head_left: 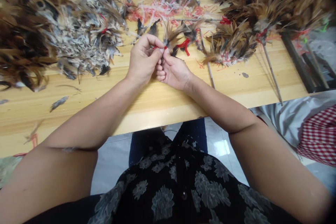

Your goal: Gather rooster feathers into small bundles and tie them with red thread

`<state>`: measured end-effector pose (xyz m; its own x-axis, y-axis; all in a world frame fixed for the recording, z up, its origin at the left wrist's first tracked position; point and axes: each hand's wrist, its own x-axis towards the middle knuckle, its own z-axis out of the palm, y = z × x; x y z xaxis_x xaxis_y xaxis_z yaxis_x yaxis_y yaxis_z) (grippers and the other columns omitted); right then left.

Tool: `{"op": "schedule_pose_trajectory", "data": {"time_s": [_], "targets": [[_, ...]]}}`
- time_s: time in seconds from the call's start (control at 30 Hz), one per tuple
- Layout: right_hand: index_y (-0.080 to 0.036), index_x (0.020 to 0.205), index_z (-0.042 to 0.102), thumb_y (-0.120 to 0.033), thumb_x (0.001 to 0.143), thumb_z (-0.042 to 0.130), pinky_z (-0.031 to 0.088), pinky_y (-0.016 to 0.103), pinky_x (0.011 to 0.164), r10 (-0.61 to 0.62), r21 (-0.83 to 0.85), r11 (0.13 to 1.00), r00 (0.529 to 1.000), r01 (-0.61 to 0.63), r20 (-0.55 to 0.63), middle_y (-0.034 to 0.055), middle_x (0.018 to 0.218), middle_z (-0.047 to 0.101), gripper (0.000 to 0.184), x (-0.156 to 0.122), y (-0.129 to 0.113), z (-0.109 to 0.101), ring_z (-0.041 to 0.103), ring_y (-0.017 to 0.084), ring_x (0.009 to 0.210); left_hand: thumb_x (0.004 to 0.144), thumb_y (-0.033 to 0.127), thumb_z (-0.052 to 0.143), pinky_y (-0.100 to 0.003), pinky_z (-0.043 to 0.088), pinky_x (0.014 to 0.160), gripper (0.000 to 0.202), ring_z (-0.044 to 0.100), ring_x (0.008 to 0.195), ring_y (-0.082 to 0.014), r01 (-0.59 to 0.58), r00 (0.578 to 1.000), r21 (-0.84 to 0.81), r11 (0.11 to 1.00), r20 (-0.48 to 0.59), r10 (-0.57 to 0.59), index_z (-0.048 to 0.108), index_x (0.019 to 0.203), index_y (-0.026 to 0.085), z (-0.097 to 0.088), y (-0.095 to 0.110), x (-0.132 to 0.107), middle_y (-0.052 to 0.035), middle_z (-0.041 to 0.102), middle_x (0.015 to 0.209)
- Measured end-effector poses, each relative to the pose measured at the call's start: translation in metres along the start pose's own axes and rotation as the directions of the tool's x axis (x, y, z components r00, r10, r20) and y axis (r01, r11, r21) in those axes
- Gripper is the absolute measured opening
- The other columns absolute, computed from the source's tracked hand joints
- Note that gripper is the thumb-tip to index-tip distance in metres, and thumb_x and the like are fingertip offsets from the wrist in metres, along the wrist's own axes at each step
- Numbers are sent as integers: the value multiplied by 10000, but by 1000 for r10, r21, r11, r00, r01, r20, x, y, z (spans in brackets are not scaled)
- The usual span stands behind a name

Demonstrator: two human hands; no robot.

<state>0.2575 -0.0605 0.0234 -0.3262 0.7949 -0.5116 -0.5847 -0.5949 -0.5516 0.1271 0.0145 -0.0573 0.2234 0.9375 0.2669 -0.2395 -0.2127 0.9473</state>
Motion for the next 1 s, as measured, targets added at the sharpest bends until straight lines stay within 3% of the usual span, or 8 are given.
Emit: {"op": "schedule_pose_trajectory", "data": {"time_s": [0.1,0.2,0.33,0.43,0.6,0.7,0.9,1.0], "targets": [[-256,917,528,-593,1359,605,317,168,544,-55,-84,995,998,53,-22,-98,706,460,560,4,4,-2,355,83,574,1107,597,1182,-426,565,1068,652,706,1343,-281,5,1000,4,1000,15,-5,614,1084,277,-6,-2,7,9,676,935],[-270,990,560,-418,1335,700,337,168,603,-288,-283,925,954,255,-83,-96,779,482,401,10,4,-8,394,96,648,1082,569,1209,-433,547,1105,671,674,1298,-261,-47,998,26,999,-28,47,607,1090,273,-16,-7,16,18,676,962],[-285,1057,570,-271,1293,669,520,197,869,-667,-709,573,737,412,-111,-37,1032,651,257,12,-5,-20,637,129,948,1069,474,1210,-460,577,1148,621,702,1273,-283,-61,995,85,995,-69,66,621,1070,279,-21,-3,16,12,708,944],[-277,1161,650,-221,1250,645,577,271,1092,-749,-862,313,661,399,34,9,1185,748,105,6,-14,-27,688,170,1063,1080,356,1165,-452,619,1111,515,753,1244,-290,-12,1000,110,994,-21,15,658,1032,288,-18,10,7,7,730,900],[-240,1425,827,-236,1239,665,564,373,1267,-653,-967,-86,720,239,236,110,1489,835,247,-4,-16,-29,774,272,1411,1028,186,1107,-418,664,934,418,818,1075,-270,36,999,108,994,23,-39,713,938,295,-17,23,-4,5,795,939],[-241,1519,869,-235,1257,612,573,439,1267,-623,-964,-231,740,135,253,141,1648,818,367,-5,-14,-29,779,332,1491,999,120,1114,-377,658,884,413,808,1012,-241,49,999,89,995,7,-50,738,938,279,-18,20,-6,13,805,937],[-290,1451,885,-345,1304,588,594,402,1058,-625,-946,-322,747,20,229,114,1646,801,336,-9,-17,-28,790,305,1345,929,69,1175,-358,682,790,476,851,858,-225,96,995,32,995,4,-97,744,924,271,-13,17,-6,7,801,925],[-295,1326,868,-318,1295,581,589,374,1024,-617,-948,-307,741,84,265,88,1494,815,289,-13,-21,-30,775,286,1316,929,59,1194,-353,706,787,503,870,822,-230,138,990,-9,990,16,-138,736,935,265,-12,18,-5,11,789,874]]}}
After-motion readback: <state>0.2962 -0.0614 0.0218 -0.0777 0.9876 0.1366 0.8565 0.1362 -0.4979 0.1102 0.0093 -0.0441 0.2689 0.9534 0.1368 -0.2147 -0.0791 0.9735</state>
